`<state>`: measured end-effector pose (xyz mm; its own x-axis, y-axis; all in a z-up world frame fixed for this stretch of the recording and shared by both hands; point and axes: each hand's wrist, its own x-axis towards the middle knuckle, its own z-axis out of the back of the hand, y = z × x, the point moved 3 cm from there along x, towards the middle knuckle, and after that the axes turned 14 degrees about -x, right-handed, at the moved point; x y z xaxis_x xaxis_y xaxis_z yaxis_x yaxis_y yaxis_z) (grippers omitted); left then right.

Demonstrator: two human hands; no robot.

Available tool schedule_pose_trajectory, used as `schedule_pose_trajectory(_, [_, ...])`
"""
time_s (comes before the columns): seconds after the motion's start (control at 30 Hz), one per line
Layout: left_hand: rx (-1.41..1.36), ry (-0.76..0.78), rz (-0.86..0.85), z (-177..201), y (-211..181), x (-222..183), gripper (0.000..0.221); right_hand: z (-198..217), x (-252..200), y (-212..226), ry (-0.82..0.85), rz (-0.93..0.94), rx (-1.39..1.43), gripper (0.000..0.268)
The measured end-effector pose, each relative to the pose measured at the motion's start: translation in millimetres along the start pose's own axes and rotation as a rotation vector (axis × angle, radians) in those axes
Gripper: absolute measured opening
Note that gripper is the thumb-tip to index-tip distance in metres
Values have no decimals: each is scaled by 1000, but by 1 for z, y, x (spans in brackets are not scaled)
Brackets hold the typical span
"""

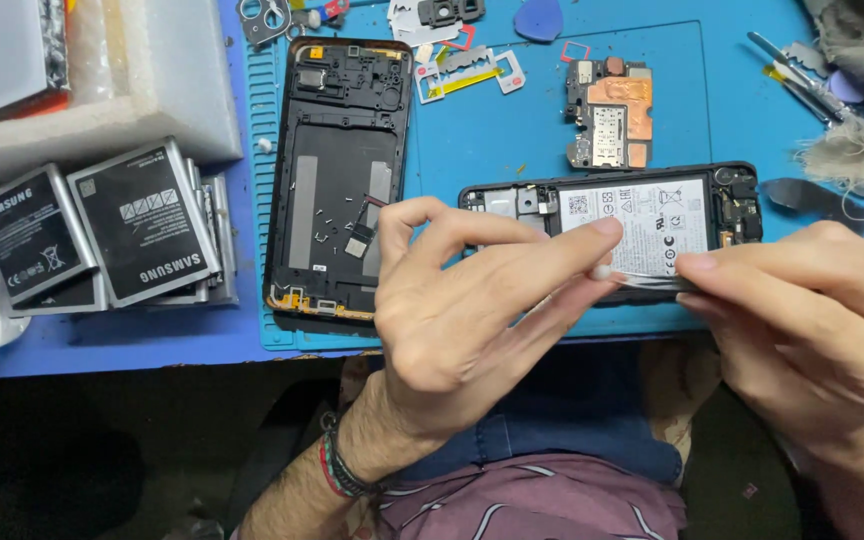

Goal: Repairing a smartphone by cleaning internal components and repositioning small parts using tweezers and a cotton swab.

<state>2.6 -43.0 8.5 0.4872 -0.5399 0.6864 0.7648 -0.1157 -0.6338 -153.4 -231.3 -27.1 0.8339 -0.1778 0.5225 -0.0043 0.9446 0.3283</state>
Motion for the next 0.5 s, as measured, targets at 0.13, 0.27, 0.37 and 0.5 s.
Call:
schedule_pose_trajectory(0.13, [-31,-7,14,0,1,0,12,2,1,0,16,46,-6,18])
schedule_pose_trajectory(0.27, [-33,-7,4,1,3,-3,19,5,7,5,20,78,-20,17])
schedule_pose_trajectory(0.37, [-34,6,10,2,2,-4,23,7,10,9,50,99,-23,18])
schedule_pose_trajectory(0.5, [-50,31,5,3,3,-5,29,12,13,17,122,60,-51,21])
